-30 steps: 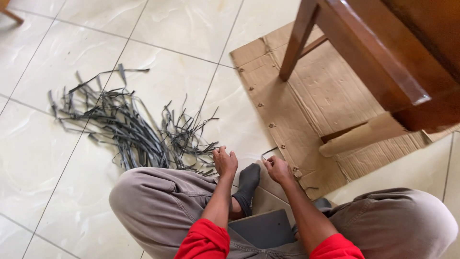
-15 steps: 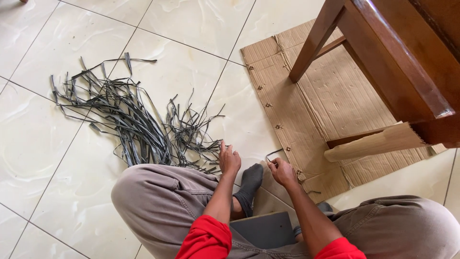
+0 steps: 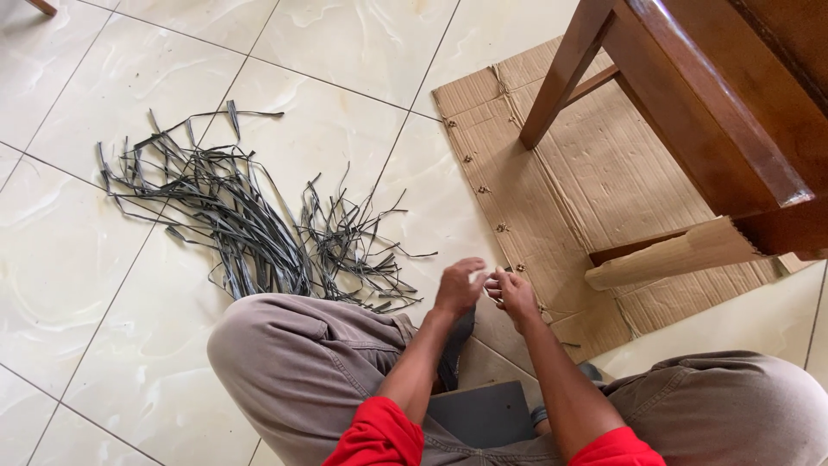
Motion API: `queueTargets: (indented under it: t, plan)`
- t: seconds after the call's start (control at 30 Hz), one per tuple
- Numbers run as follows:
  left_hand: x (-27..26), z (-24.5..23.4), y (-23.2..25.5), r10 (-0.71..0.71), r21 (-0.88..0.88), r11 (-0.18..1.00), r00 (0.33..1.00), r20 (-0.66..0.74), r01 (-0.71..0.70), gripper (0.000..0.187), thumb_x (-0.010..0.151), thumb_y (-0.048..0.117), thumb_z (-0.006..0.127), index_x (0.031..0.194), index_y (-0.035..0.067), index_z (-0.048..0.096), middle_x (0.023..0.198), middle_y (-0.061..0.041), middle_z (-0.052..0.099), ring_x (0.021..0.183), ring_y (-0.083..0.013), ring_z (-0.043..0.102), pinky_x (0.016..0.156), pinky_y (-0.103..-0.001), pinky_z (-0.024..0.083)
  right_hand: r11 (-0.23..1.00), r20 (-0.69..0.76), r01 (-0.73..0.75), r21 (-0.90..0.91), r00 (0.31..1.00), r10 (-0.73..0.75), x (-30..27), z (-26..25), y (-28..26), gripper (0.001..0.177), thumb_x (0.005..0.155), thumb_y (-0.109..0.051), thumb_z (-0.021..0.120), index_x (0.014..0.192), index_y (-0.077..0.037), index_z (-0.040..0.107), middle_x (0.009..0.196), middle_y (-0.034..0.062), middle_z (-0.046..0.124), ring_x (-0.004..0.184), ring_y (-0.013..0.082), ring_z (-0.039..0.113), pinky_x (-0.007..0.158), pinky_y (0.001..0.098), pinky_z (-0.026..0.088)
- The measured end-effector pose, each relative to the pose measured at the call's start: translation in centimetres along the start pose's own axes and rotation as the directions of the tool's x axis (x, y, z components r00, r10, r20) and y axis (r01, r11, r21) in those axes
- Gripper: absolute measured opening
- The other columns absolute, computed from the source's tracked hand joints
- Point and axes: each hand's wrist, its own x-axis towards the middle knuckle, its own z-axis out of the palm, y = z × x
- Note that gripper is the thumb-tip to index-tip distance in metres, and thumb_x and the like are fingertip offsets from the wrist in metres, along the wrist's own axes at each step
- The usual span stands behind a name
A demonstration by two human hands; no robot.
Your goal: Wrapping the legs of a wooden chair with black plastic strips for protection or decoration
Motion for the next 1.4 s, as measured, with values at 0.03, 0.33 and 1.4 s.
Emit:
queueTargets:
  t: [0.03,0.33,1.4]
  plan:
    - [0.1,-0.5,1.7,0.001,0.0,1.0,1.0,0.002,-0.001,0.018,0.086,0.01,0.075,0.102,0.003,0.077,0.106,-0.018,0.076,0.106,-0.0363,0.072,0.094,-0.044,0.056,1.0,-0.001,0.0,0.002,1.0,0.0,0.2,0.0,-0.1,0.04,0.104,-0.045,0.052,0.114,-0.009,0.068,0.089,-0.0044,0.072,0.072,0.0038,0.064,0.056,0.0165,0.048]
    - [-0.1,-4.1,0.2,-0.436,0.405,0.827,0.9,0.023,0.39,0.032,0.09,0.013,0.067,0.12,0.0,0.071,0.153,-0.017,0.047,0.121,-0.0406,0.061,0.097,-0.048,0.058,0.991,-0.017,0.052,-0.126,0.998,-0.055,2.9,-1.9,3.7,0.041,0.102,-0.049,0.062,0.114,-0.012,0.072,0.098,0.0109,0.079,0.079,0.014,0.073,0.054,0.021,0.054]
    - [7.8,0.0,11.8,-0.615,-0.565,0.669,0.786,-0.057,0.483,0.02,0.074,0.009,0.081,0.094,0.01,0.079,0.087,-0.009,0.076,0.074,-0.0134,0.07,0.066,-0.03,0.06,0.878,0.102,0.145,0.456,0.972,-0.213,-3.5,-3.9,-4.6,0.034,0.107,-0.036,0.055,0.116,-0.008,0.072,0.066,-0.0014,0.06,0.057,0.0066,0.068,0.058,0.022,0.062]
